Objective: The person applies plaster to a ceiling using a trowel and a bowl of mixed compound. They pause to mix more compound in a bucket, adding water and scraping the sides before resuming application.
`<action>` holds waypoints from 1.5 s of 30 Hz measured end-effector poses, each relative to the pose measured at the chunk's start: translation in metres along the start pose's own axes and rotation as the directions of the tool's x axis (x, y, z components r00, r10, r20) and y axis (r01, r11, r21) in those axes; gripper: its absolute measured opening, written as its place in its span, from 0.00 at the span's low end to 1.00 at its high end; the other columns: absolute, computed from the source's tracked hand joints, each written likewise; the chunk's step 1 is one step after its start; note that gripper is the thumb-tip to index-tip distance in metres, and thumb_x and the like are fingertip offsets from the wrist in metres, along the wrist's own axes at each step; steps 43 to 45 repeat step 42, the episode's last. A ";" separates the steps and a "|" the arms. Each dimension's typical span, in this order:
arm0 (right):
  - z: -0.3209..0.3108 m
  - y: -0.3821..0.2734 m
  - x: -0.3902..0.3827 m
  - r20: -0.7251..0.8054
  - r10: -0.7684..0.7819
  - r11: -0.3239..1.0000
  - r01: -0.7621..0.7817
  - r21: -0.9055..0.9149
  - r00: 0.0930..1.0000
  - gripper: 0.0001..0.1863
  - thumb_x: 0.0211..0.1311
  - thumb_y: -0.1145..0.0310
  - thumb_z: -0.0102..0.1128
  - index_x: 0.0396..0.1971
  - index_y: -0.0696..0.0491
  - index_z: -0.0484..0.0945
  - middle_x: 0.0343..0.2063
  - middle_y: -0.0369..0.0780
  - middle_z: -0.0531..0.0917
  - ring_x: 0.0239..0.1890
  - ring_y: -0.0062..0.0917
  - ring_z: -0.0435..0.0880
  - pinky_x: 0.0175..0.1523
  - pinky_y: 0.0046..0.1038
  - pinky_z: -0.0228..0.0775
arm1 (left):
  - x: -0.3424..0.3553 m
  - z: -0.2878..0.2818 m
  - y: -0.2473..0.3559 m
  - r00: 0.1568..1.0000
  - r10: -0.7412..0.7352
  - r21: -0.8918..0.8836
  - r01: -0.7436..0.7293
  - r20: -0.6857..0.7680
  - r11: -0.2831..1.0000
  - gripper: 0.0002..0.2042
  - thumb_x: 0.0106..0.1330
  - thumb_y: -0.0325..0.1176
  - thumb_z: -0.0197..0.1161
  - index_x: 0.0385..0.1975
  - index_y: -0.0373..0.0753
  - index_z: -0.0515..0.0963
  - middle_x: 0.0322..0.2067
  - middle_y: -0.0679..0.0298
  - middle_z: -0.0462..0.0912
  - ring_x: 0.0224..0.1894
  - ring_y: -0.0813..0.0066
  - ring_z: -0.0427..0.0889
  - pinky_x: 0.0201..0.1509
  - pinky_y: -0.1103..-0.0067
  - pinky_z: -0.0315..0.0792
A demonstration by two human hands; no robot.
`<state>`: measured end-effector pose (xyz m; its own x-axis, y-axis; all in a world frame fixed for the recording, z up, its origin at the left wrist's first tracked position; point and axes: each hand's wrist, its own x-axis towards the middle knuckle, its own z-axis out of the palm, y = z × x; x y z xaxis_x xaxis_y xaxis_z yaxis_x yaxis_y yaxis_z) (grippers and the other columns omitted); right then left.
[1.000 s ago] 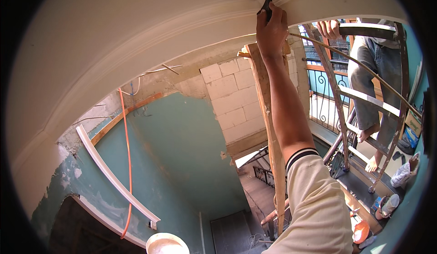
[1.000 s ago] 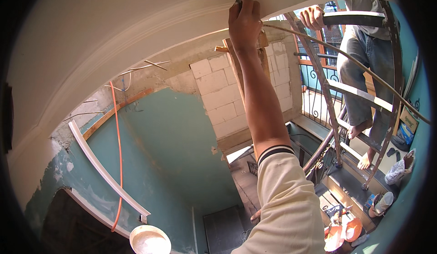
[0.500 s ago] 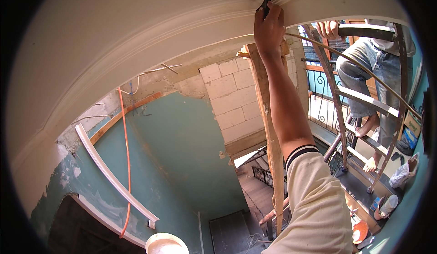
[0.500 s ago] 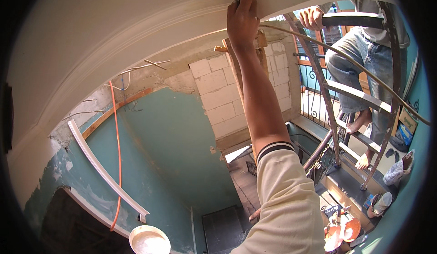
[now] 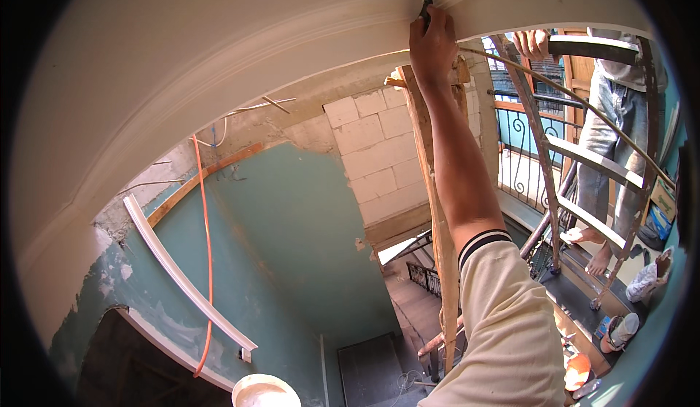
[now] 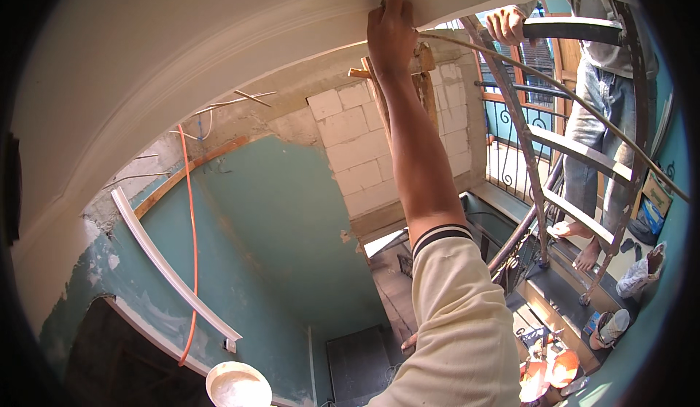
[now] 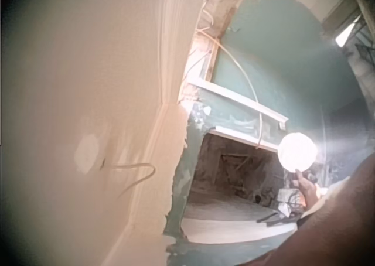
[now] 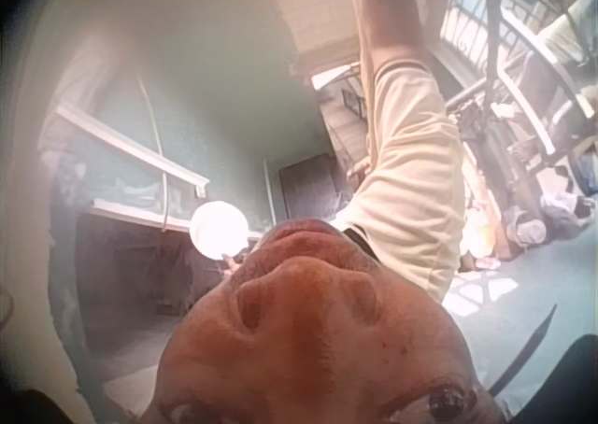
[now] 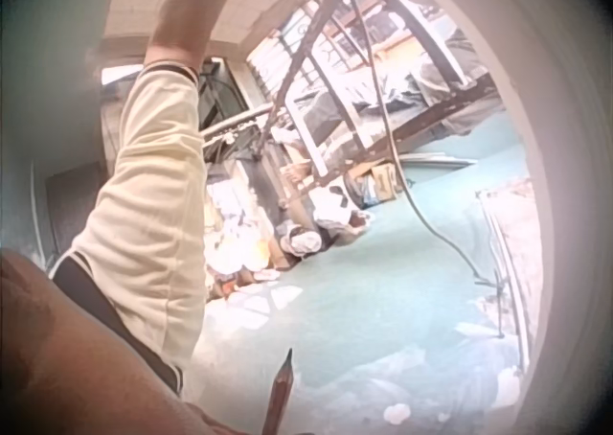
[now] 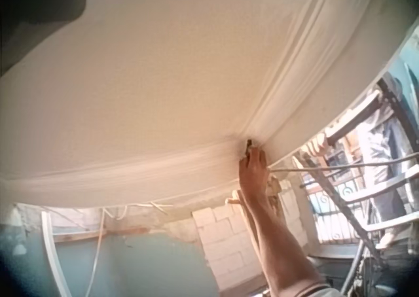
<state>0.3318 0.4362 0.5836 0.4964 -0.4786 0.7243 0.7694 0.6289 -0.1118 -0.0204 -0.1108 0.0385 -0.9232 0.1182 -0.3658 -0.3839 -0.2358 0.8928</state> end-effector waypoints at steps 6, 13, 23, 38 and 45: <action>-0.019 -0.007 0.008 -0.019 0.069 0.996 -0.068 0.049 0.997 0.14 0.66 0.70 0.64 0.50 0.55 0.80 0.40 0.49 0.84 0.37 0.48 0.88 0.40 0.45 0.84 | -0.019 0.013 0.015 1.000 -0.001 0.019 0.000 0.015 1.000 0.24 0.75 0.47 0.65 0.59 0.39 0.64 0.31 0.60 0.79 0.22 0.71 0.77 0.16 0.76 0.67; -0.020 0.005 0.020 -0.015 -0.058 0.997 0.057 -0.057 0.998 0.14 0.66 0.70 0.64 0.50 0.56 0.80 0.39 0.48 0.84 0.35 0.46 0.88 0.37 0.43 0.84 | -0.016 0.026 0.004 0.994 0.043 0.035 -0.039 -0.105 0.999 0.32 0.75 0.47 0.65 0.67 0.33 0.60 0.43 0.54 0.81 0.31 0.69 0.81 0.21 0.76 0.71; -0.014 -0.002 0.022 -0.032 -0.019 0.999 0.021 0.044 0.999 0.14 0.67 0.69 0.64 0.50 0.58 0.78 0.43 0.53 0.85 0.43 0.52 0.87 0.44 0.48 0.82 | -0.007 0.011 -0.001 0.996 -0.066 0.035 0.065 0.052 0.997 0.25 0.74 0.48 0.66 0.57 0.37 0.66 0.31 0.61 0.78 0.19 0.73 0.75 0.14 0.77 0.65; -0.006 0.000 0.000 0.007 0.009 1.000 -0.009 0.013 1.000 0.13 0.69 0.69 0.60 0.51 0.51 0.78 0.39 0.46 0.81 0.32 0.48 0.87 0.34 0.48 0.84 | 0.006 -0.009 -0.007 0.986 -0.155 -0.022 0.156 0.068 0.987 0.22 0.76 0.54 0.60 0.55 0.41 0.74 0.28 0.66 0.78 0.21 0.76 0.74 0.15 0.79 0.63; -0.021 -0.011 0.006 0.021 0.017 0.998 -0.018 0.059 1.000 0.16 0.68 0.70 0.63 0.54 0.55 0.81 0.37 0.47 0.82 0.34 0.45 0.86 0.35 0.42 0.82 | -0.010 -0.001 0.006 0.988 -0.119 0.037 0.116 0.094 0.993 0.23 0.76 0.56 0.60 0.55 0.41 0.74 0.28 0.65 0.78 0.21 0.75 0.75 0.15 0.80 0.64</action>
